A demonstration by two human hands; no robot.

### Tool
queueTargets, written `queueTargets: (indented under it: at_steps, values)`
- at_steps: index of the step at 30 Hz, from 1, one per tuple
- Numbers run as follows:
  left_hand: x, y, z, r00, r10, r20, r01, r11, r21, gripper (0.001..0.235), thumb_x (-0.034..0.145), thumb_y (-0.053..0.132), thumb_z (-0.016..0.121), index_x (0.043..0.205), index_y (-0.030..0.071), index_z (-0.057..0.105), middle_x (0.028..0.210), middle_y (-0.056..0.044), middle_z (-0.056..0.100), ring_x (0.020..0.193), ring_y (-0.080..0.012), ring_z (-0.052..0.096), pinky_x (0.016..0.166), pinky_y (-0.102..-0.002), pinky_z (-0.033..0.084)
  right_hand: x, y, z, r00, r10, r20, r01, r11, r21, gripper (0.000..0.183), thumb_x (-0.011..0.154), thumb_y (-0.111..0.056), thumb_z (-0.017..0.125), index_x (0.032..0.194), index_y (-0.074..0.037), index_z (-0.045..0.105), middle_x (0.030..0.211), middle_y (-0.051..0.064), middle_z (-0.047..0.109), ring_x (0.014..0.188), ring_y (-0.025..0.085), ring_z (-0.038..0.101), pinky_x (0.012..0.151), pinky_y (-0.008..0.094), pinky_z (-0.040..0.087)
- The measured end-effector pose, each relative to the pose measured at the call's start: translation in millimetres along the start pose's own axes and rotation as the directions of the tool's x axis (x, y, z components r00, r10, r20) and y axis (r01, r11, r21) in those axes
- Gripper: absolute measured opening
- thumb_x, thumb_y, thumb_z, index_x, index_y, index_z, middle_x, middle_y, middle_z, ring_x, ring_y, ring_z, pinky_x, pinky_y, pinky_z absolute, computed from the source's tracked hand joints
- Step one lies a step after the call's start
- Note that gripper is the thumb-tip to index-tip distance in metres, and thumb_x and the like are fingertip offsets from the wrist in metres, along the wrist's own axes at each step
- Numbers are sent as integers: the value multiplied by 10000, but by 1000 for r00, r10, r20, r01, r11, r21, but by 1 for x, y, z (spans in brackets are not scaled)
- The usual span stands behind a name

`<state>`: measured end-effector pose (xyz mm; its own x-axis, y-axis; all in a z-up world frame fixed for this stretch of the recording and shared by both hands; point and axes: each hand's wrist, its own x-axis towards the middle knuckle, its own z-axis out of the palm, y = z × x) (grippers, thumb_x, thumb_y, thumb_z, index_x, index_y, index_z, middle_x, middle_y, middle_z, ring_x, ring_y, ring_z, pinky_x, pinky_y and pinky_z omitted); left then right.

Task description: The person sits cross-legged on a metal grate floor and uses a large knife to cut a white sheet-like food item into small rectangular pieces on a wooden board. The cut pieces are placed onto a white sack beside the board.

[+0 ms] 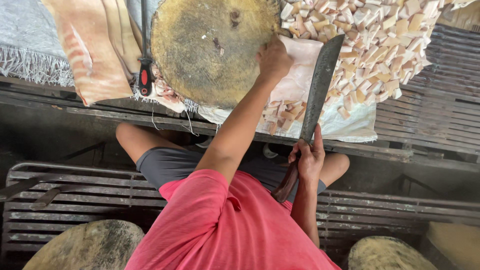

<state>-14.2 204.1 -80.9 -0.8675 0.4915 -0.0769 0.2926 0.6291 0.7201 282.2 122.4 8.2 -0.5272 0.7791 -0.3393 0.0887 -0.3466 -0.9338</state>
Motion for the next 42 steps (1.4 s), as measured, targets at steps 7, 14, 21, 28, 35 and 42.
queueTargets:
  at_steps: [7,14,21,28,35,42]
  values:
    - [0,-25,1,988,140,-62,-153,931,-332,350,831,337,802,941,10,746,1001,-202,741,916,-327,746,885,-415,602,-3,3,2,999,-48,21,48,999,-12,759,989,34,484,1681,-134,219,743,66,580,517,132,529,470,280,462]
    - [-87,-86,-199,898,-404,176,378,500,-779,411,903,198,756,1209,22,545,1082,-94,713,958,-201,786,792,-320,633,-9,1,16,981,-106,161,118,991,-68,742,997,53,472,1678,-115,231,758,48,575,551,115,526,485,273,465]
    - [-92,-173,-202,999,-34,9,32,778,-627,387,917,155,838,1181,-51,644,1109,-146,763,998,-214,745,872,-338,573,-9,20,55,939,-137,316,256,891,-374,704,1021,3,490,1685,-133,302,729,64,575,566,150,519,526,313,479]
    - [-92,-160,-180,992,-49,118,111,780,-616,272,948,184,711,1186,52,695,1010,-81,781,856,-155,726,807,-302,589,2,13,64,867,-287,407,497,443,-746,730,991,-18,551,1654,-151,278,818,286,685,784,484,695,683,535,546]
    - [-120,-155,-176,998,28,50,9,791,-611,270,948,139,699,1162,-24,670,961,-101,767,804,-135,680,755,-304,562,14,31,57,770,-369,520,615,213,-759,768,950,-13,574,1641,-136,264,944,279,709,772,474,686,682,556,543]
    - [-125,-148,-179,999,37,-13,-37,786,-617,251,944,135,705,1132,-28,673,948,-114,773,805,-154,719,746,-309,568,14,3,69,750,-346,564,639,155,-753,725,980,-27,587,1637,-96,288,882,249,707,690,446,680,637,544,539]
